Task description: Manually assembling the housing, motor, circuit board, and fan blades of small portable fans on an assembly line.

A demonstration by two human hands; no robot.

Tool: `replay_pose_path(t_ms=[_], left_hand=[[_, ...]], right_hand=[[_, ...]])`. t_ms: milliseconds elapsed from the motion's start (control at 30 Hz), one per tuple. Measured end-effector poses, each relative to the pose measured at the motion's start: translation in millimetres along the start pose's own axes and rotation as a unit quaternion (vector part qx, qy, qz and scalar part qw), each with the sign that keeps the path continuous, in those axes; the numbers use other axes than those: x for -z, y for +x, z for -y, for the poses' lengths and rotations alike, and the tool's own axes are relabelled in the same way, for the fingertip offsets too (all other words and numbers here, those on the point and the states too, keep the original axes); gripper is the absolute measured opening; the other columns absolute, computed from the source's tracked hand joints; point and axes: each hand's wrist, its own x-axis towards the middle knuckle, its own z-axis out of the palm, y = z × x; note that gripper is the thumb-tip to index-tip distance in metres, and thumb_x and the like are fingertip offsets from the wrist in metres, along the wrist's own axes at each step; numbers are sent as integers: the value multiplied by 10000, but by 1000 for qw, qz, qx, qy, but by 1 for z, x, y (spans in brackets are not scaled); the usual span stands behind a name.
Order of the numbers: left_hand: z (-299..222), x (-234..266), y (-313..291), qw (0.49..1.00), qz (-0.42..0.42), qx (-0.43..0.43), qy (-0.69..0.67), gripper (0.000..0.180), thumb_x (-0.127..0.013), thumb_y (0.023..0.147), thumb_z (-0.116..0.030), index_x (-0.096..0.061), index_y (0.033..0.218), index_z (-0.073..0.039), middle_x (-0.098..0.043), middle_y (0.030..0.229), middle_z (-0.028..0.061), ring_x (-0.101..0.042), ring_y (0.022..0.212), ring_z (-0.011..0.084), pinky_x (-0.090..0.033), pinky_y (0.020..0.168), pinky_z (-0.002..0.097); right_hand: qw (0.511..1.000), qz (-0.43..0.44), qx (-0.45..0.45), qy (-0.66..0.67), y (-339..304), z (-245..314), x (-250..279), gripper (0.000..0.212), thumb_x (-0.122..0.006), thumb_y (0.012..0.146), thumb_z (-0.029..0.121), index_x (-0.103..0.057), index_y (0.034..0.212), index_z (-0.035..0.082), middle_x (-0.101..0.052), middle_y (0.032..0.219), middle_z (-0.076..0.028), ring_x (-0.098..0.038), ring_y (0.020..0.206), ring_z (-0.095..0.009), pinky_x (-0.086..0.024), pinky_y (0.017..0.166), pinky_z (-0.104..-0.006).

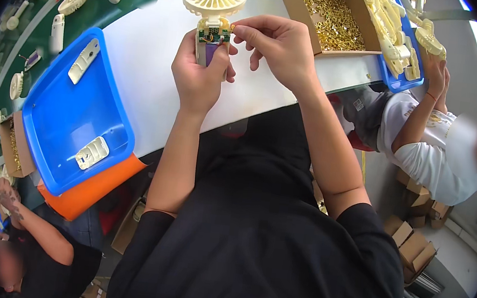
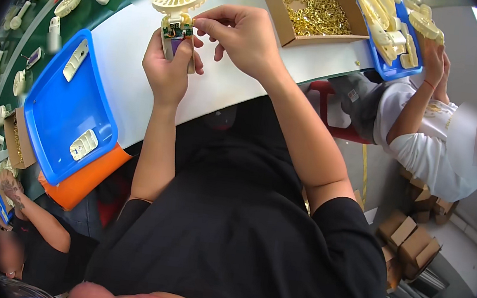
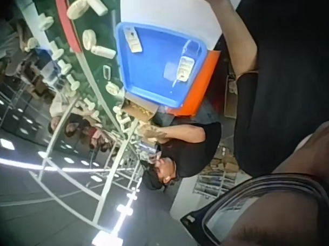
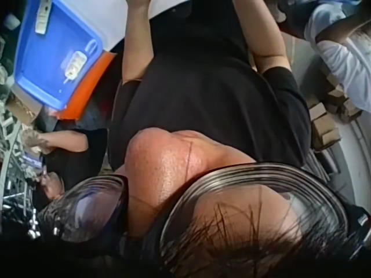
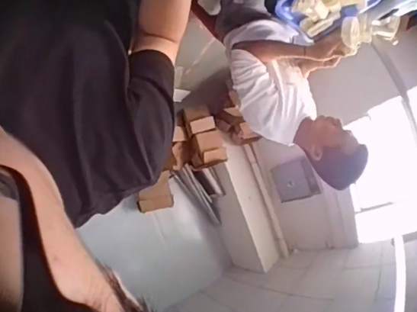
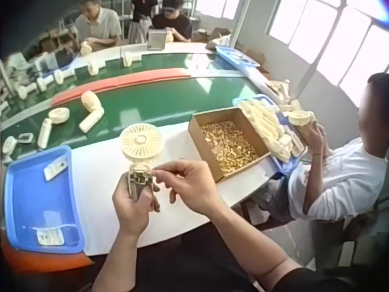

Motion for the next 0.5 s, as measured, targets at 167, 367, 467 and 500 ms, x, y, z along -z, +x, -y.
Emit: replay_pose_path(t_ms=[167, 367, 467, 500], left_hand=[[3, 1, -1, 999, -6, -8, 33, 280, -645, 922, -68, -561, 1169, 33, -702, 856, 95, -637, 591, 104, -531, 506, 253], [2, 1, -2, 997, 0, -10, 76, 299, -670, 918, -86, -594, 1187, 22, -716, 826, 63, -645, 614, 82, -529, 511, 234], [4, 0, -4, 997, 4, -2, 78, 302, -672, 918, -88, -599, 1190, 22, -717, 824, 60, -643, 614, 77, -529, 513, 231], [3, 0, -3, 997, 7, 1, 78, 302, -671, 918, -89, -599, 1190, 22, -717, 826, 61, -641, 613, 76, -529, 514, 230]], right_hand=[[1000, -18, 9, -20, 0, 0, -2, 175, -721, 942, 108, -752, 1013, -49, -708, 804, -79, -623, 622, -76, -508, 458, -217], [997, -12, 2, -75, 2, 6, 1, 194, -744, 925, 129, -746, 987, -56, -696, 781, -65, -615, 589, -67, -510, 449, -214], [998, 14, -17, -57, 4, 9, 9, 202, -748, 920, 134, -741, 978, -59, -688, 770, -57, -619, 594, -65, -515, 450, -215], [997, 19, -24, -67, 5, 13, 10, 201, -747, 918, 134, -739, 976, -59, -684, 766, -55, -618, 594, -65, -518, 452, -215]])
